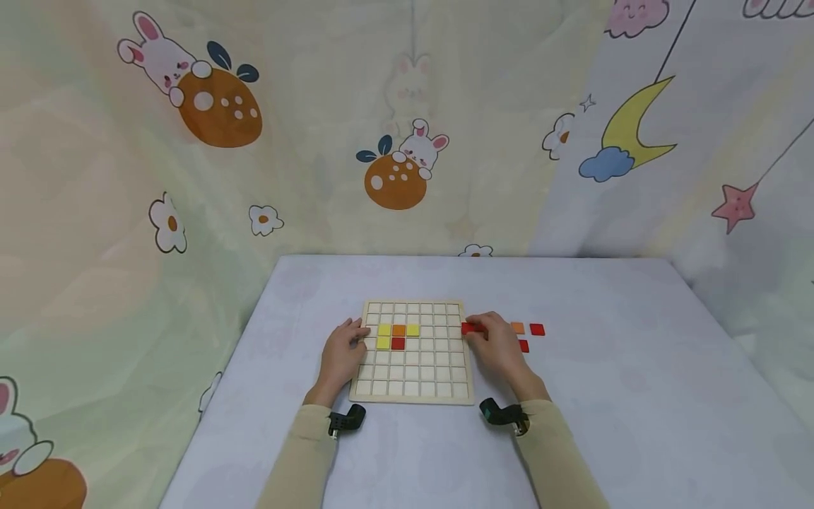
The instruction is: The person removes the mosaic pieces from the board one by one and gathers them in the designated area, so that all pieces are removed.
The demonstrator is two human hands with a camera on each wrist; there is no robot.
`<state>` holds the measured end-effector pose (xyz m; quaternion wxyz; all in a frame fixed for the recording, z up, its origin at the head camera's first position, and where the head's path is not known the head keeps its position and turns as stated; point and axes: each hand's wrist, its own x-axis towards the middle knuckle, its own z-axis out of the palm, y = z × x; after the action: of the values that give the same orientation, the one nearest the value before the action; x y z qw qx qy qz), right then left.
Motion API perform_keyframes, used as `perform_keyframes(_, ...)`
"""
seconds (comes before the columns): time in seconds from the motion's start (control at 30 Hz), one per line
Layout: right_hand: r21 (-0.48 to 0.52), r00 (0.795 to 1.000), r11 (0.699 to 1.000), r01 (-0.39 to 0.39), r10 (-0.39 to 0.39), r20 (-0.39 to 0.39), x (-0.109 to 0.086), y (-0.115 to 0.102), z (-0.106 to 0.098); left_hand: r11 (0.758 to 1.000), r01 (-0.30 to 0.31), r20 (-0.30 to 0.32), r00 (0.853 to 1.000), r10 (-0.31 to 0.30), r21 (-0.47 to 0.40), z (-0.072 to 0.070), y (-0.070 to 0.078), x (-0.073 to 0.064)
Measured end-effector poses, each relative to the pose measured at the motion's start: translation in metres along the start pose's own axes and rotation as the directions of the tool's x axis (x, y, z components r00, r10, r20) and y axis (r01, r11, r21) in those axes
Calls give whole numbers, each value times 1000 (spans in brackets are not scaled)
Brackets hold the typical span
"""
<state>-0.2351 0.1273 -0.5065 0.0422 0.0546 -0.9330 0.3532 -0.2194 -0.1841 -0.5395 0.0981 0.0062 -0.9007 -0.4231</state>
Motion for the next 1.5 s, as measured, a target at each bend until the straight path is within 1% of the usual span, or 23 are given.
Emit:
perform_keyframes(0.2,-10,1000,1000,10,-10,-10,-5,14,-11,1000,9,6,1000,-9,6,0,-2,-1)
perform_keyframes(0.3,-6,1000,1000,-13,13,-5,-5,20,-19,1000,15,6,1000,-15,-3,0,-3,-1)
perform_keyframes(0.5,-15,998,998,-60,60,-8,-6,34,-38,1000,7,0,1000,-7,3,2,-2,-1)
perform_keyframes(0.63,13,996,996,-86,86,-10,-8,44,-47,1000,15,-3,1000,-15,2,2,-1,-1)
perform_keyframes(0.73,24,996,996,-87,88,-26,-9,51,-54,1000,22,-1,1000,-23,-2,2,-1,0)
perform_keyframes(0.8,10,995,996,-91,91,-37,-9,56,-58,1000,21,1,1000,-21,-3,2,-1,0)
perform_keyframes(0.97,-17,991,991,-131,131,-40,-12,67,-66,1000,9,0,1000,-9,-8,2,-1,0)
perform_keyframes(1.2,-10,986,986,-165,165,-22,-15,78,-75,1000,5,-1,1000,-5,-8,2,-2,0)
perform_keyframes(1.5,-34,976,975,-218,218,-8,-20,96,-84,1000,11,3,1000,-11,-7,1,-2,0)
